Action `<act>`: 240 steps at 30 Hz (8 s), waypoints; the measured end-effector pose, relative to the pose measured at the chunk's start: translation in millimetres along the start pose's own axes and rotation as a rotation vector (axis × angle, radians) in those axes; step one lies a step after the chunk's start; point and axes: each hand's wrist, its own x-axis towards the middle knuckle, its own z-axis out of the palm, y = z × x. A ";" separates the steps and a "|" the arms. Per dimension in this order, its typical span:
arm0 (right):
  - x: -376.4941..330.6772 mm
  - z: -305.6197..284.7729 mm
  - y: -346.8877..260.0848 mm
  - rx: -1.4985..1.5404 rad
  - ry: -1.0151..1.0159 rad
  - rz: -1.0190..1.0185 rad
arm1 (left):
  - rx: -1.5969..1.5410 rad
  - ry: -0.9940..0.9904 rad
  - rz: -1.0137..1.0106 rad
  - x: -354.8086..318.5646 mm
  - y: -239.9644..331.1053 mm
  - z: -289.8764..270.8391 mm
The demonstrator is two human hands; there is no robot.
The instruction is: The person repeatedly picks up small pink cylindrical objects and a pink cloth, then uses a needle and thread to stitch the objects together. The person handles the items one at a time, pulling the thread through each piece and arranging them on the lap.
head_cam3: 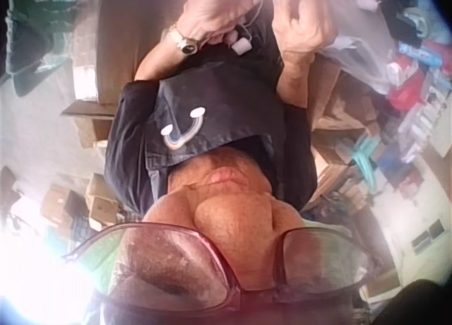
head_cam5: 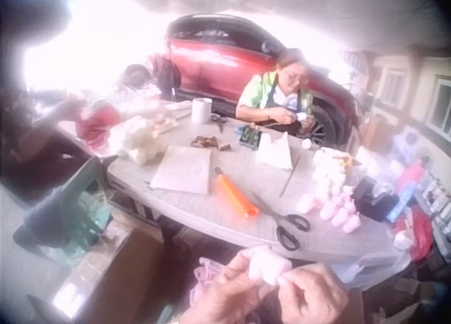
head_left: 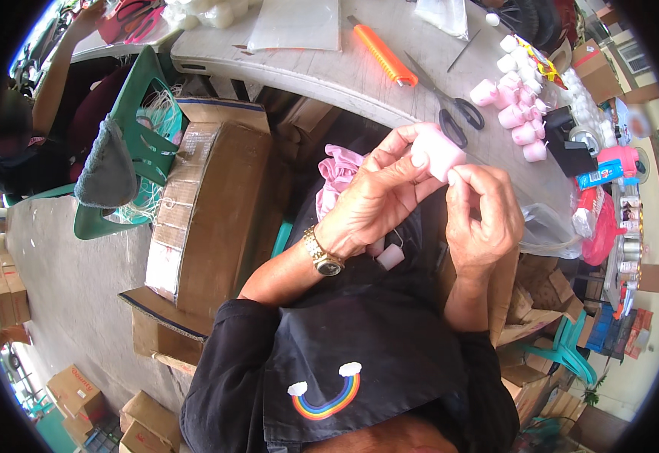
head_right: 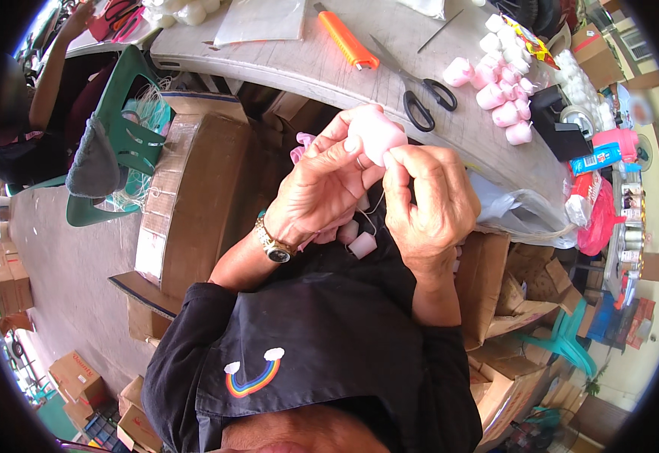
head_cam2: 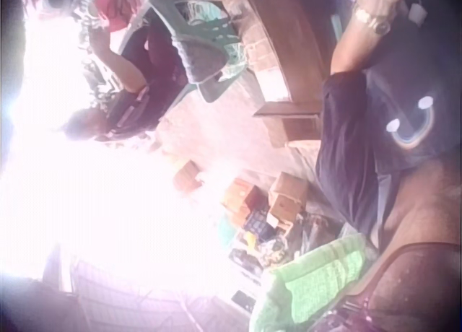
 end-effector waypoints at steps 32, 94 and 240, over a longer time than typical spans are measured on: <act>-21.9 -5.6 28.1 0.741 -0.117 0.451 | 0.608 0.115 0.250 -5.9 -8.4 12.1; -445.1 0.5 270.6 -0.373 -0.516 1.019 | 0.425 0.530 -0.396 -28.2 -4.5 -3.5; -39.3 52.2 37.1 0.884 -0.385 0.458 | 0.329 0.364 0.092 -50.2 9.6 -71.7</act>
